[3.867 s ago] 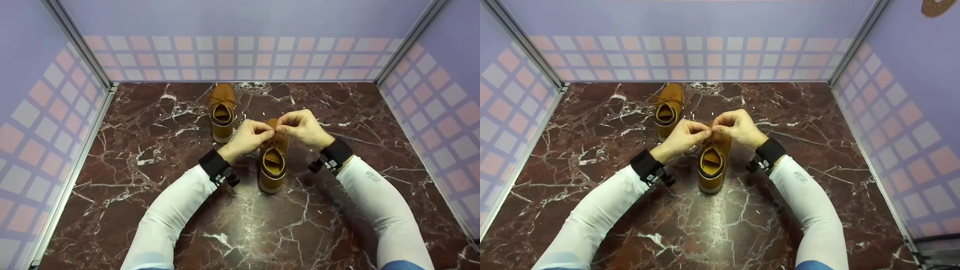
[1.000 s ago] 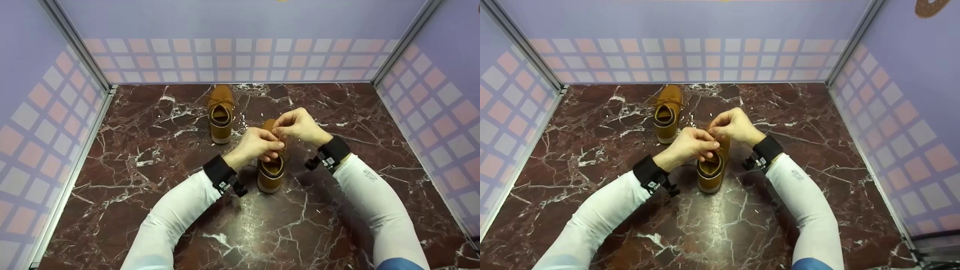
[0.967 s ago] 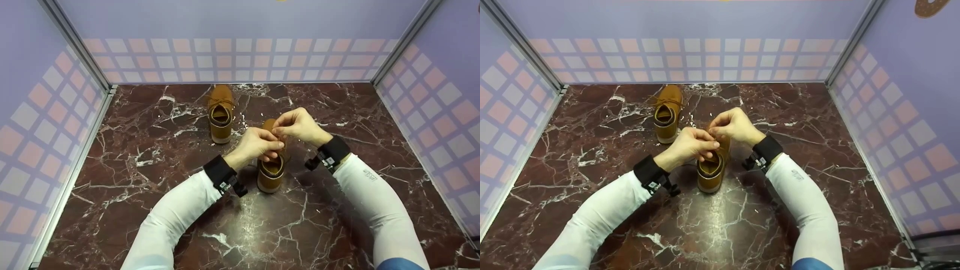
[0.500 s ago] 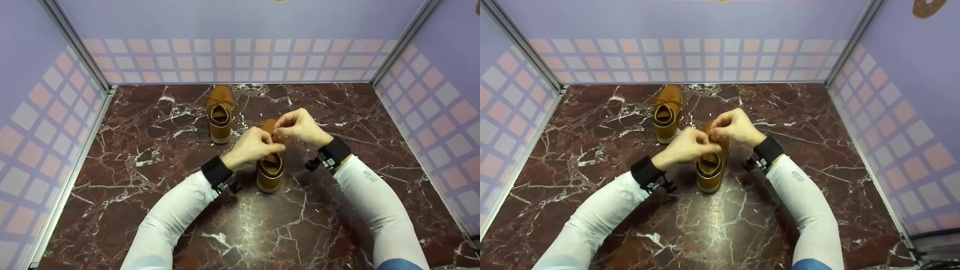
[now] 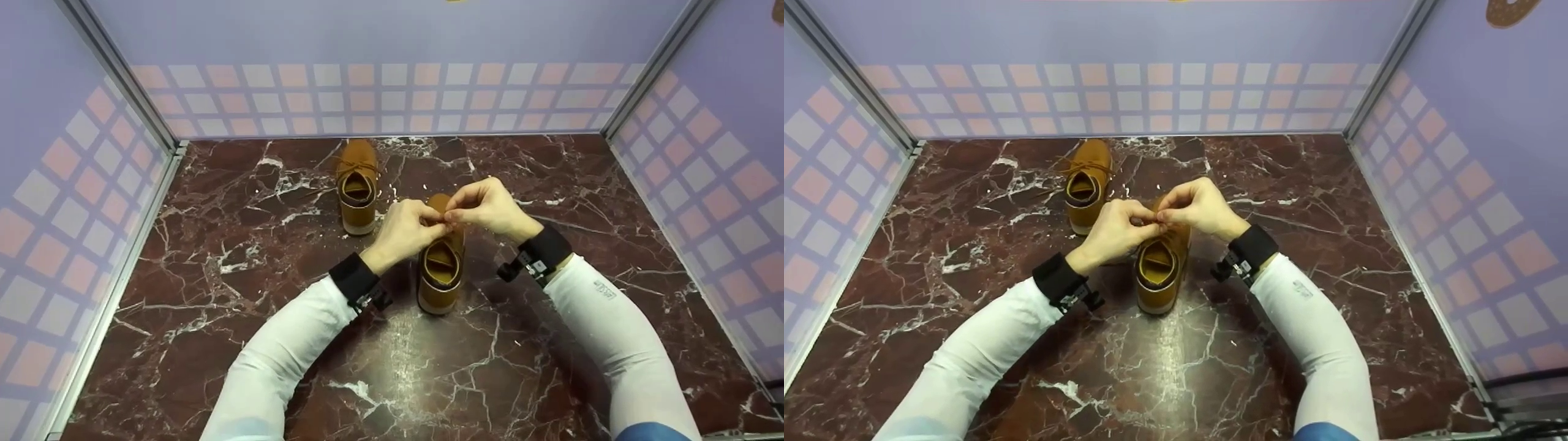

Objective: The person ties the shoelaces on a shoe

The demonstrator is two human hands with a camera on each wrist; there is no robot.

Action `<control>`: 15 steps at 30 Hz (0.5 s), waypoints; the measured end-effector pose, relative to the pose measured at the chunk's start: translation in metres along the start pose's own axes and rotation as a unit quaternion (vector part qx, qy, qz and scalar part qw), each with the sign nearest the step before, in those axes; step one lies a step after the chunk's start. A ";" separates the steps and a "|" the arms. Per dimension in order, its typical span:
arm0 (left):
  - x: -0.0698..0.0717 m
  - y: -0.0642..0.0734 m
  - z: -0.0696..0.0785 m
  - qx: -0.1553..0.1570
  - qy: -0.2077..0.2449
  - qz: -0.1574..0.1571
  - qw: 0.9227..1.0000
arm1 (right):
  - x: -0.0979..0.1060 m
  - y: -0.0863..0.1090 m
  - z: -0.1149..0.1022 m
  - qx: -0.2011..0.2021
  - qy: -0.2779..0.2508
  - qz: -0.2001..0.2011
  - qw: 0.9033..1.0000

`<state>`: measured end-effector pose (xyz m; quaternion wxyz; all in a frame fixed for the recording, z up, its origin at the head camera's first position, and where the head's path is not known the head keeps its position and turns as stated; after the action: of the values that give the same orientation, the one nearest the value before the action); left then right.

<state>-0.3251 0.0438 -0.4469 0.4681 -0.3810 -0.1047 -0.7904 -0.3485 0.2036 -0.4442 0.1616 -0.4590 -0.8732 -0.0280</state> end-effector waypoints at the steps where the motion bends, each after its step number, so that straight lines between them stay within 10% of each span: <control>1: 0.000 0.000 0.000 -0.004 -0.001 0.001 1.000 | 0.000 0.000 -0.001 0.002 0.002 0.000 1.000; 15: -0.002 0.000 -0.007 -0.002 0.039 -0.020 0.999 | -0.001 0.011 0.023 -0.020 0.065 -0.049 0.996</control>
<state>-0.3278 0.0417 -0.4532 0.4547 -0.3491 -0.0923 -0.8141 -0.3451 0.2134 -0.4676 0.2067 -0.4159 -0.8817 -0.0832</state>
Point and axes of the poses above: each hand's wrist, its own y-axis away from the middle knuckle, its own x-axis out of the back of the hand, z = x × y, the point moved 8 cm from there along -y, towards the middle knuckle, and after that the axes turned 8 degrees about -z, right-handed, at the moved point
